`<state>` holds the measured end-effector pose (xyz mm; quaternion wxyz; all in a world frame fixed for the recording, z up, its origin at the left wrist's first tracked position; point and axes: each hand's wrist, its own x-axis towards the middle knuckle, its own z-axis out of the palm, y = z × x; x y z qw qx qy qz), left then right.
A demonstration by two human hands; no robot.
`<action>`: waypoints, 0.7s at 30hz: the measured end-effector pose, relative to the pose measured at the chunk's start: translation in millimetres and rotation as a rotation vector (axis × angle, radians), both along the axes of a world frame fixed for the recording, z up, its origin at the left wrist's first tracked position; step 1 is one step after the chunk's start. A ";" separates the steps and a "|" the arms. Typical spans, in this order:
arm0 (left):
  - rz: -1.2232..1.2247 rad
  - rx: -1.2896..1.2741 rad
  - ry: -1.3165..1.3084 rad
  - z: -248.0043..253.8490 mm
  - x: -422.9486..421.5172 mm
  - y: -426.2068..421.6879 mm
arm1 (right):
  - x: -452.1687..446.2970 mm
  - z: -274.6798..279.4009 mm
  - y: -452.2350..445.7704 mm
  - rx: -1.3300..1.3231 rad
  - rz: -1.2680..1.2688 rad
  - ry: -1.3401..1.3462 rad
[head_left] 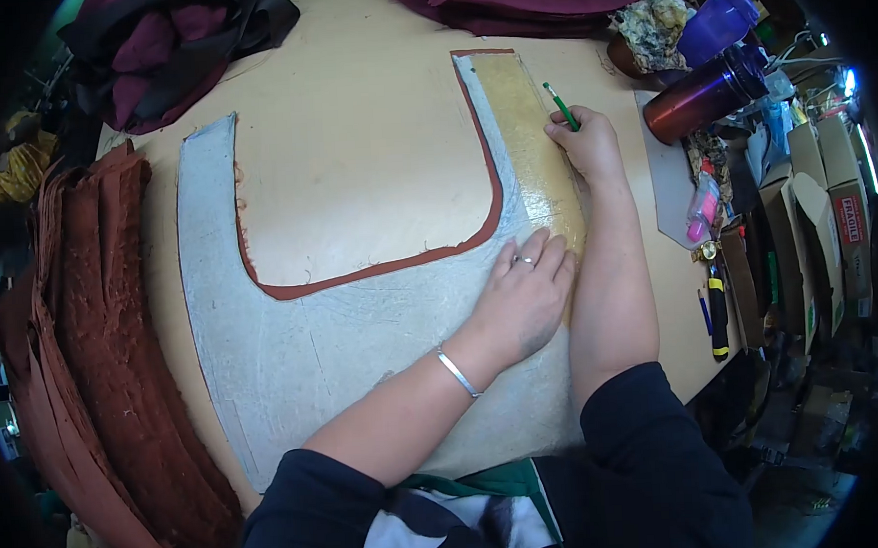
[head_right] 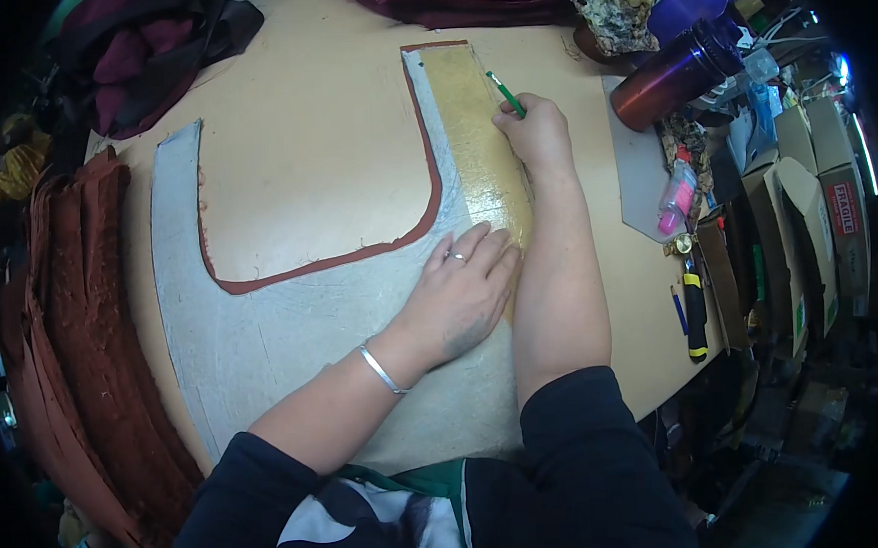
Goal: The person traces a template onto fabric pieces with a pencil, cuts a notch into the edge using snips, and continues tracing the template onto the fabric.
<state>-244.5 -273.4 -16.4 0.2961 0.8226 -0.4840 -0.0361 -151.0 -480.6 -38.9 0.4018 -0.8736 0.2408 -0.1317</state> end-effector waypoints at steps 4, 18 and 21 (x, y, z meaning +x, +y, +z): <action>0.194 0.095 -0.110 -2.0 14.5 -1.1 | -2.6 8.4 2.4 0.132 -0.005 -0.015; 0.533 0.321 -0.045 -8.6 95.8 -14.5 | -6.8 11.7 7.4 0.170 0.021 -0.035; 0.523 0.329 -0.030 -6.9 98.2 -16.3 | -5.0 2.3 -0.2 0.125 0.026 -0.026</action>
